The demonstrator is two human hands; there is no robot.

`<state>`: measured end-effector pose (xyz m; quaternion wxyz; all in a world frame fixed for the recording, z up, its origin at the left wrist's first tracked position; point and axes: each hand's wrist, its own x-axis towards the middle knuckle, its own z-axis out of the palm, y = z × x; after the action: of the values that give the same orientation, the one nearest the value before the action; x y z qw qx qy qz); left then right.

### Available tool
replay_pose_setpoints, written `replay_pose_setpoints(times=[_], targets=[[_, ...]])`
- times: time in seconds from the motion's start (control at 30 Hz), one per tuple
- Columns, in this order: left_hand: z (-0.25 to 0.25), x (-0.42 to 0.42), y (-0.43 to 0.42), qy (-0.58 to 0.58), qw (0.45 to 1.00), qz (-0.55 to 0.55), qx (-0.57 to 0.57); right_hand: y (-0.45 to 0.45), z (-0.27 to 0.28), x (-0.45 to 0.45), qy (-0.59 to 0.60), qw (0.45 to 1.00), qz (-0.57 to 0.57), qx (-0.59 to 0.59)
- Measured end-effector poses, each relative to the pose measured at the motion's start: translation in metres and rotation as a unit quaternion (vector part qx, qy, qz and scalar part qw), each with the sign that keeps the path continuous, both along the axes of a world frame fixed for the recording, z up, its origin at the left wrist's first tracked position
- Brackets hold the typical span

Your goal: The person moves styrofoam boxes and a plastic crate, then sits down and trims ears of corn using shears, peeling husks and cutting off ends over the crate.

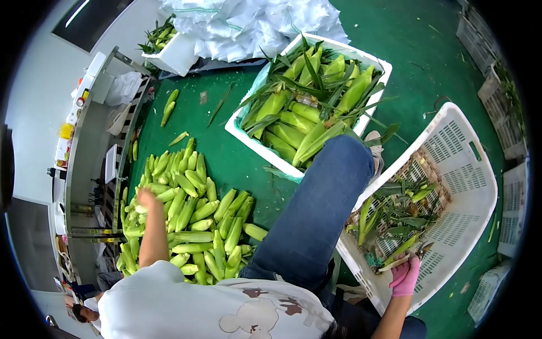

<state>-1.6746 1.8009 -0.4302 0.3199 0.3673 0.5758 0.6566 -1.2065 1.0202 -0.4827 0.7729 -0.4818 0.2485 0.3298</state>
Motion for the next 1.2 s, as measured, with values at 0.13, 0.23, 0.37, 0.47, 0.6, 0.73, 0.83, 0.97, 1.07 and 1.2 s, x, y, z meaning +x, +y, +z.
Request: replay_pose_setpoints(times=[0.13, 0.23, 0.37, 0.47, 0.6, 0.73, 0.83, 0.97, 1.07, 1.2], targets=[[-0.026, 0.297, -0.026, 0.341, 0.846, -0.39, 0.127, -0.004, 0.01, 0.003, -0.024, 0.999, -0.026, -0.025], [-0.061, 0.45, -0.059, 0.642, 0.649, -0.387, 0.13, -0.012, 0.025, 0.001, -0.076, 0.996, -0.007, -0.042], [-0.074, 0.504, -0.063, 0.748, 0.531, -0.398, -0.016, -0.032, 0.041, -0.007, -0.134, 0.981, -0.041, -0.134], [-0.04, 0.514, -0.06, 0.68, 0.498, -0.522, -0.134, -0.041, 0.048, -0.011, -0.135, 0.981, -0.07, -0.118], [0.052, 0.473, -0.102, 0.134, 0.547, -0.692, -0.451, -0.027, 0.07, -0.012, -0.127, 0.986, -0.102, -0.033], [0.178, 0.419, -0.251, -0.099, 0.566, -0.748, -0.331, 0.006, 0.105, -0.01, -0.181, 0.98, -0.076, -0.021], [0.217, 0.445, -0.317, -0.167, 0.479, -0.826, -0.244, 0.038, 0.171, -0.007, -0.28, 0.955, 0.051, -0.089], [0.22, 0.514, -0.424, -0.064, 0.343, -0.921, -0.171, 0.037, 0.232, -0.008, -0.426, 0.882, 0.129, -0.153], [0.196, 0.54, -0.514, 0.001, 0.252, -0.95, -0.183, 0.014, 0.238, -0.01, -0.462, 0.862, 0.036, -0.207], [0.149, 0.554, -0.576, 0.111, 0.173, -0.962, -0.179, -0.038, 0.207, -0.007, -0.429, 0.839, 0.048, -0.332]])
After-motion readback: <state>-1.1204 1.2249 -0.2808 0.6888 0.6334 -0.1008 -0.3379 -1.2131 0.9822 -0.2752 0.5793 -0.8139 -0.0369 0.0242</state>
